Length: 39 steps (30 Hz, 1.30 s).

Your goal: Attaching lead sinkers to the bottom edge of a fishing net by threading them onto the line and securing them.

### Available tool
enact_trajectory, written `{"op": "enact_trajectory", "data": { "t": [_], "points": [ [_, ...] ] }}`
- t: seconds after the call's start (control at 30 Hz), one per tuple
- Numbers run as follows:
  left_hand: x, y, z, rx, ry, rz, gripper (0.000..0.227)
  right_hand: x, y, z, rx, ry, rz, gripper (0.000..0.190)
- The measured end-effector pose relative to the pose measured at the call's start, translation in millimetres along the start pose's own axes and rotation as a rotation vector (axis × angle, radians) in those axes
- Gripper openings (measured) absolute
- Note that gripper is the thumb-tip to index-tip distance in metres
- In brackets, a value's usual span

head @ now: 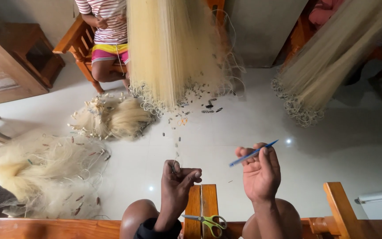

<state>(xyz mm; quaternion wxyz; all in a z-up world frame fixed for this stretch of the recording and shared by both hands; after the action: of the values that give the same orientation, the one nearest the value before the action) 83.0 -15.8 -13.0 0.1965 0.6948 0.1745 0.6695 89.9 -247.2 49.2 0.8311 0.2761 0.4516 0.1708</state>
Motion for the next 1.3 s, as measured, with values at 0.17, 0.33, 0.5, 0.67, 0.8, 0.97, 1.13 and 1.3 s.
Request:
{"op": "enact_trajectory", "data": {
  "t": [0.17, 0.33, 0.5, 0.67, 0.8, 0.97, 1.13, 1.3],
  "points": [
    [0.8, 2.2, -1.1, 0.026, 0.013, 0.056, 0.041, 5.4, -6.4, -5.9, 0.028, 0.095, 0.084, 0.024],
    [9.8, 5.2, -6.1, 0.111, 0.034, 0.294, 0.042, 12.2, -12.4, -5.8, -0.027, 0.186, 0.042, 0.023],
    [25.6, 16.6, -15.0, 0.16, 0.124, 0.594, 0.043, 19.1, -18.7, -7.4, -0.026, 0.275, -0.113, 0.022],
    [31.3, 24.0, -21.6, 0.152, 0.25, 0.646, 0.044, 16.7, -28.7, -5.6, 0.01, 0.285, -0.206, 0.022],
    [35.6, 26.4, -23.5, 0.155, 0.305, 0.677, 0.046, 11.6, -32.2, -1.8, 0.029, 0.282, -0.217, 0.023],
    [38.1, 28.4, -23.9, 0.156, 0.33, 0.691, 0.047, 3.1, -36.2, 2.1, 0.074, 0.261, -0.264, 0.021],
    [34.6, 21.7, -21.1, 0.159, 0.204, 0.556, 0.045, 0.5, -44.3, 5.5, 0.089, 0.237, -0.262, 0.02],
    [21.2, 11.9, -16.1, 0.109, 0.086, 0.284, 0.047, -3.0, -47.8, 7.8, 0.105, 0.223, -0.27, 0.02]
  ]
}}
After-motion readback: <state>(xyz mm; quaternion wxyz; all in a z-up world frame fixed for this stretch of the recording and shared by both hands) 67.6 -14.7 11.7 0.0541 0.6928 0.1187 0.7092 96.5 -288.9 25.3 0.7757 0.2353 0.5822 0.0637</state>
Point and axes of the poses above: each hand's wrist, its own z-axis towards the middle knuckle, its own y-axis out of the palm, x = y × z, the point moved 9 cm from there along z, towards the middle knuckle, and after that the axes turned 6 degrees about -y, right-handed, at the moved point
